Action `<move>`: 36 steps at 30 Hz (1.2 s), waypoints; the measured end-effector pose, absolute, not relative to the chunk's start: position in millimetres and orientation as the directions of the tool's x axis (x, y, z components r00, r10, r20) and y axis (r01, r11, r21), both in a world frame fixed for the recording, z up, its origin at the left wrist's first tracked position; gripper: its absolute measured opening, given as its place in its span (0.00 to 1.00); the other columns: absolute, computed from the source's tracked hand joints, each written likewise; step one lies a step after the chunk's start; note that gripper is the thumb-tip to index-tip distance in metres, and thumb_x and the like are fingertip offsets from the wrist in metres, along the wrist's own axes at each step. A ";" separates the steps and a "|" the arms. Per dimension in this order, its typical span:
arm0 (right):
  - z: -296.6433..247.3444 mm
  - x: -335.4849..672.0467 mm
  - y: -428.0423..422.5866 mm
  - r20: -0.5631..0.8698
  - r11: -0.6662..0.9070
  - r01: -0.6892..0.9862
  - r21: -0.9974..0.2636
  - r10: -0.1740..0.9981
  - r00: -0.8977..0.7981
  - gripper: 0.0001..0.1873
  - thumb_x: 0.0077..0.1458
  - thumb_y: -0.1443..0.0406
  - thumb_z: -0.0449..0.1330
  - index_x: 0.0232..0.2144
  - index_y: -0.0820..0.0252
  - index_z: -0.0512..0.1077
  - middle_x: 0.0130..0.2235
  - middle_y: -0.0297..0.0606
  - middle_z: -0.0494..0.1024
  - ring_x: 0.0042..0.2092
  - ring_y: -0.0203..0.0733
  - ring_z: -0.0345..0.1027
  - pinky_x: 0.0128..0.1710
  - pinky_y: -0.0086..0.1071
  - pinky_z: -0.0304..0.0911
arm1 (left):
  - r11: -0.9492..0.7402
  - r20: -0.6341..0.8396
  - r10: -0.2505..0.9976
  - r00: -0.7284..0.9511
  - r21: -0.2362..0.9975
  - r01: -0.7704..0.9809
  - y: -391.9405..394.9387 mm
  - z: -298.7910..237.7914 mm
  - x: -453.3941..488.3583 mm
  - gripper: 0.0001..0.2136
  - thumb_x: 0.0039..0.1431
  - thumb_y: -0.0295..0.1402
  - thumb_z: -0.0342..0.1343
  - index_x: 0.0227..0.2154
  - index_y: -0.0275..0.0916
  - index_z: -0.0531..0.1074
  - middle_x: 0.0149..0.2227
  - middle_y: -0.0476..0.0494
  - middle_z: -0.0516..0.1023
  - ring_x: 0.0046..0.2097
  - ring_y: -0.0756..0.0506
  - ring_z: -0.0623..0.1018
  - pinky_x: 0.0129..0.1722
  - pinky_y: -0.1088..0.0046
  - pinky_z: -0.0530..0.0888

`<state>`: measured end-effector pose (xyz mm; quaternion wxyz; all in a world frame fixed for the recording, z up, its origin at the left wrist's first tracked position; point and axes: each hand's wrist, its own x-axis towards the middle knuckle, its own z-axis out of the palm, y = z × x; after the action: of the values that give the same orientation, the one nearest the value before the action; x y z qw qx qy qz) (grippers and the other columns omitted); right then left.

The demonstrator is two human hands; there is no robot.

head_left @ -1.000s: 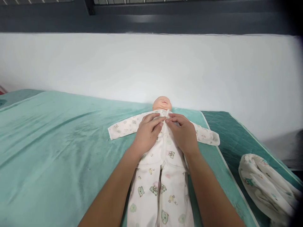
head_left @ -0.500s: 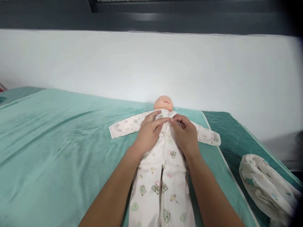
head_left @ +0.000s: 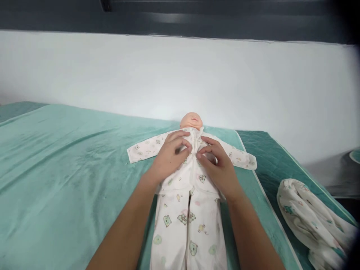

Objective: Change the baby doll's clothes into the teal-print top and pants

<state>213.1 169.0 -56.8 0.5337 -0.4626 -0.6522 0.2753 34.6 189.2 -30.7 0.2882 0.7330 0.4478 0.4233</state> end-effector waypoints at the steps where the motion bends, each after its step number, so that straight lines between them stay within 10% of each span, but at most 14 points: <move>1: -56.5 214.9 167.3 0.438 0.425 0.321 -0.846 0.898 -0.035 0.02 0.57 0.62 0.63 0.34 0.50 0.74 0.62 0.31 0.67 0.65 0.46 0.58 0.63 0.46 0.53 | -0.433 0.344 0.898 0.275 0.802 0.412 188.9 -29.2 32.7 0.06 0.62 0.32 0.54 0.33 0.45 0.75 0.62 0.50 0.67 0.68 0.42 0.60 0.62 0.61 0.66; 6: -55.3 223.8 166.1 0.410 0.438 0.357 -0.825 0.899 -0.155 0.09 0.54 0.61 0.66 0.39 0.48 0.73 0.65 0.32 0.63 0.63 0.49 0.61 0.57 0.46 0.61 | -0.421 0.286 0.886 0.364 0.825 0.377 191.6 -29.1 24.3 0.04 0.60 0.36 0.58 0.35 0.46 0.77 0.64 0.50 0.64 0.69 0.41 0.57 0.68 0.58 0.57; 20: -53.0 215.1 165.0 0.477 0.455 0.364 -0.813 0.878 -0.031 0.05 0.57 0.63 0.62 0.30 0.53 0.78 0.57 0.37 0.73 0.53 0.48 0.71 0.40 0.38 0.69 | -0.442 0.273 0.851 0.449 0.833 0.332 193.2 -31.1 18.0 0.08 0.61 0.39 0.59 0.41 0.52 0.80 0.66 0.51 0.61 0.70 0.39 0.57 0.60 0.61 0.70; 36: -63.3 210.4 157.5 0.493 0.454 0.365 -0.813 0.870 0.016 0.05 0.58 0.63 0.61 0.33 0.53 0.78 0.57 0.38 0.75 0.62 0.49 0.63 0.49 0.41 0.66 | -0.452 0.308 0.860 0.407 0.830 0.328 193.0 -31.9 21.5 0.06 0.59 0.35 0.60 0.39 0.49 0.78 0.66 0.51 0.64 0.69 0.41 0.58 0.68 0.55 0.57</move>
<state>210.4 157.5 -63.3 0.5383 -0.4671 -0.6610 0.2345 21.5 193.0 -31.9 0.3499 0.7622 0.3896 0.3806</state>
